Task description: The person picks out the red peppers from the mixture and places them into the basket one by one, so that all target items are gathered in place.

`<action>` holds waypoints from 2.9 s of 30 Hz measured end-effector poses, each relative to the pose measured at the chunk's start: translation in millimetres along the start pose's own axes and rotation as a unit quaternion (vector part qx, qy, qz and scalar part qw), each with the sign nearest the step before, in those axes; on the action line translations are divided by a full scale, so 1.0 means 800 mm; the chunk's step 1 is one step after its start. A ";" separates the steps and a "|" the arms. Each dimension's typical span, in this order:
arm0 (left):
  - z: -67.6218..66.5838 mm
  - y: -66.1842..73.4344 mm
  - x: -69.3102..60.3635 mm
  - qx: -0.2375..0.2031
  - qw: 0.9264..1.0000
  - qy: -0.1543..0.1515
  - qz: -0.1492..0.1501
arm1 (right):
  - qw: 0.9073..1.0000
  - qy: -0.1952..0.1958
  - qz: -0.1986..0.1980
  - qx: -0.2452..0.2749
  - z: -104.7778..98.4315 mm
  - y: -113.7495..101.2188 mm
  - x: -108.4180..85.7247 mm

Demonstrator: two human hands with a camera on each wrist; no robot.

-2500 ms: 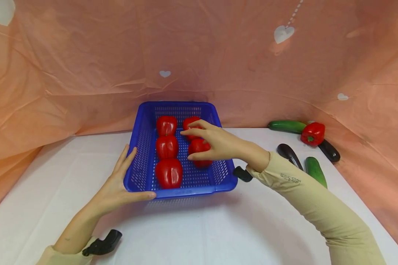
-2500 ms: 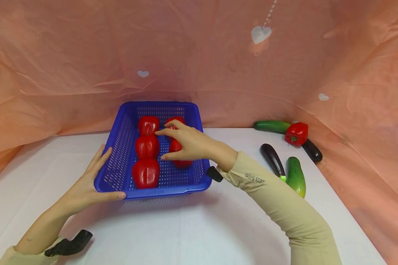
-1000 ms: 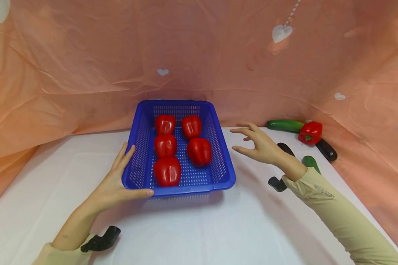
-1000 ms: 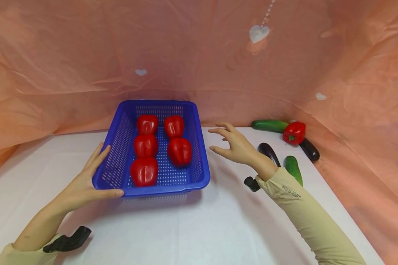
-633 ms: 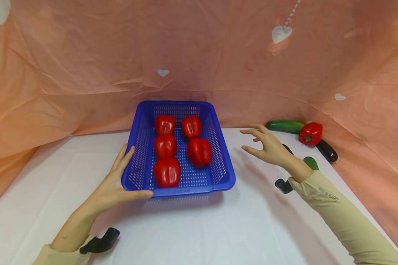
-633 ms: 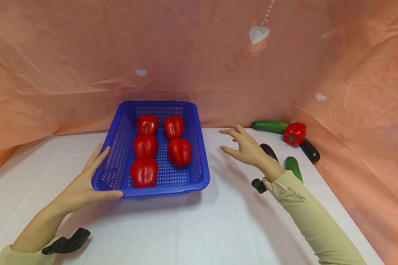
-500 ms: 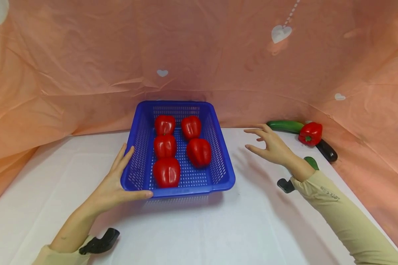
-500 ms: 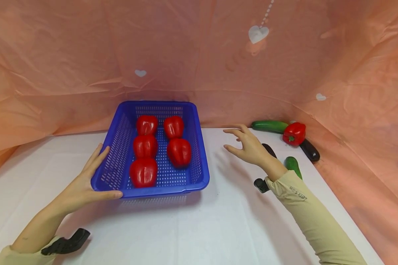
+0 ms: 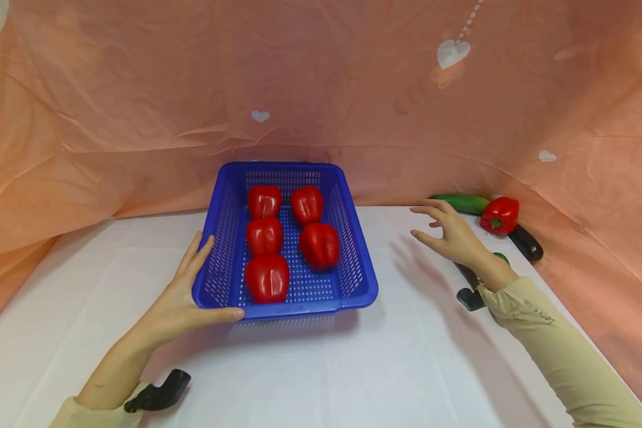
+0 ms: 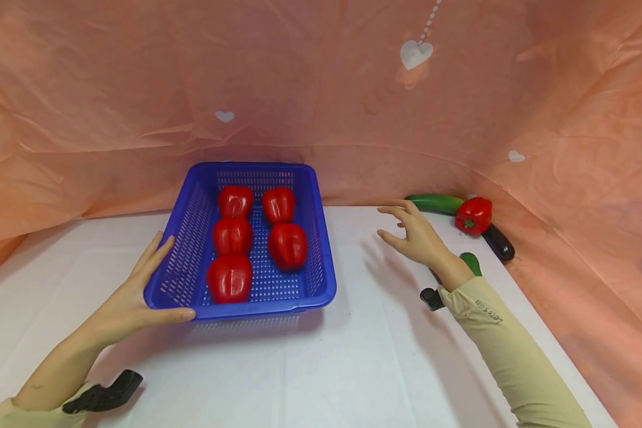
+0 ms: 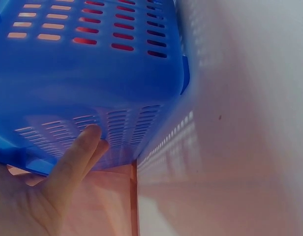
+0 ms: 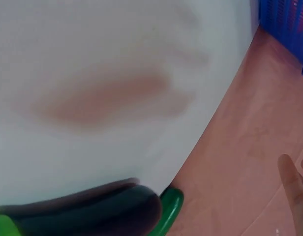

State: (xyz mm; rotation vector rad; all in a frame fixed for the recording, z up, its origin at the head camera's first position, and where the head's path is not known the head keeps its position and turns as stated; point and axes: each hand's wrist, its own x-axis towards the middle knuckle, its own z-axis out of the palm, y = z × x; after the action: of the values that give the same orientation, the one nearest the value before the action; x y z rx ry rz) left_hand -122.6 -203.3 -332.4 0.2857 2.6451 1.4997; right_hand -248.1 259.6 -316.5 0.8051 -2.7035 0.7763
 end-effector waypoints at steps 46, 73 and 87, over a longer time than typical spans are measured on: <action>-0.001 0.002 -0.001 0.002 1.000 0.004 0.010 | 0.996 0.006 0.067 -0.059 -0.040 0.048 -0.016; -0.003 -0.002 -0.004 0.016 1.000 0.009 0.005 | 0.988 0.019 0.139 -0.062 -0.070 0.088 0.000; -0.001 0.001 -0.004 0.016 1.000 0.006 -0.001 | 0.973 0.011 0.217 -0.075 -0.079 0.123 -0.007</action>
State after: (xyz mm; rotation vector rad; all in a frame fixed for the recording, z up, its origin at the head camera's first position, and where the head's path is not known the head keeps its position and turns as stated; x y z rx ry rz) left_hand -119.6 -204.4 -331.6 0.2783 2.6799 1.4638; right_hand -294.9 366.3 -307.1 0.1662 -2.9103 0.6414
